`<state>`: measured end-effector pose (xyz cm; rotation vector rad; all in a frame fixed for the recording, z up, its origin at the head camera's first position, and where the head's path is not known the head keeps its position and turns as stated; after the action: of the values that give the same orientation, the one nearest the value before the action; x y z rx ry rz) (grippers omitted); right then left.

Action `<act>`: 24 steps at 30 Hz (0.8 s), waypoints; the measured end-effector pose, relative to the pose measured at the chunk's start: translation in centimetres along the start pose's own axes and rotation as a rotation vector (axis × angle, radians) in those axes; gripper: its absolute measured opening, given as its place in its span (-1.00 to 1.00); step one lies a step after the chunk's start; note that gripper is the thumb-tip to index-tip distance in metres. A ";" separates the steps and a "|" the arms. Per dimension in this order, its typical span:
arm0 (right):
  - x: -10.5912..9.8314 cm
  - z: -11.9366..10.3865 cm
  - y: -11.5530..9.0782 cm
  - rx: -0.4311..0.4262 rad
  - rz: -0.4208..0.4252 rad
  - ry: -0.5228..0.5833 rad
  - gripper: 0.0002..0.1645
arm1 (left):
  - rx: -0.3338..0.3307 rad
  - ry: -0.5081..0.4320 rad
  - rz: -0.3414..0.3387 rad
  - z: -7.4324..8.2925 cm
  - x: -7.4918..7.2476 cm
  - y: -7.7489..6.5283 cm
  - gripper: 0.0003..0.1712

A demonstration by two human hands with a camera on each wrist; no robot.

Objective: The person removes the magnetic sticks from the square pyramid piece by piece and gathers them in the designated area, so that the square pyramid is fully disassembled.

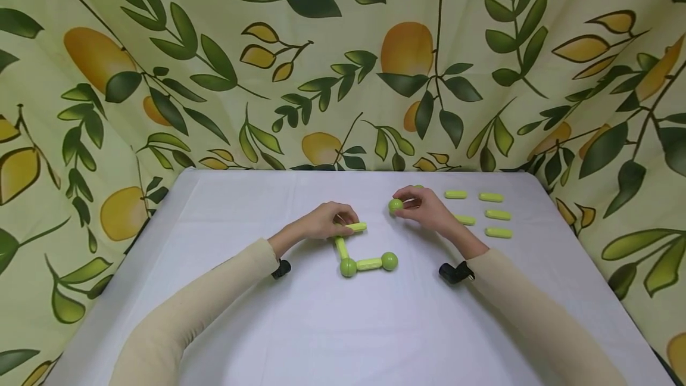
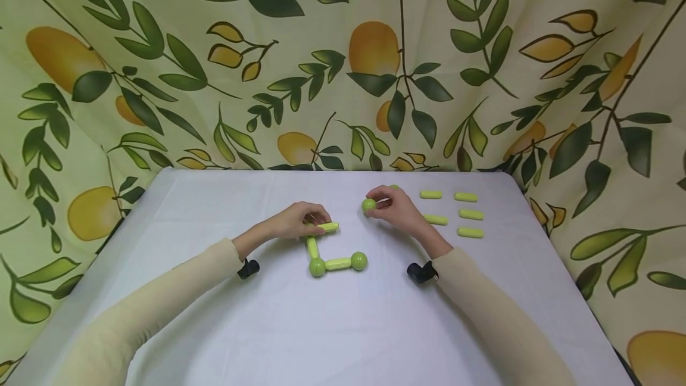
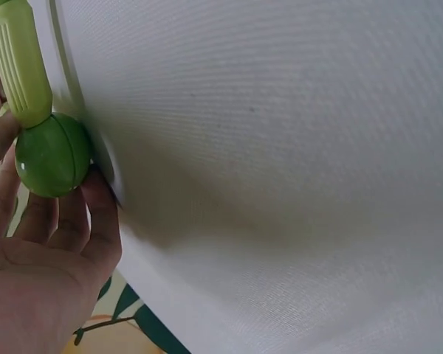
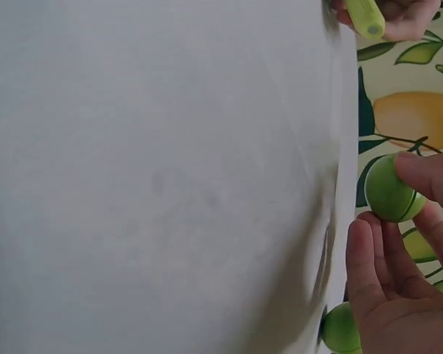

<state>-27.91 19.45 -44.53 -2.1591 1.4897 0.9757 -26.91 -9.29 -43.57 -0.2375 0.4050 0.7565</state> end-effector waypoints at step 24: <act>1.5 0.0 2.9 0.051 0.061 -0.049 -0.64 | -0.002 0.009 -0.003 -0.3 0.0 0.0 -0.81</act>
<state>-30.25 17.32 -45.26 -2.0512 1.5491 0.9924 -26.95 -9.42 -43.80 -0.2437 0.4125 0.7535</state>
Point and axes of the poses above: each hand's wrist, its own y-axis towards the middle knuckle, its own x-axis out of the palm, z = x × y, the point moved 1 cm from there along y, towards the middle knuckle, and after that the axes turned 14 degrees about -y, right-handed, at the moved point
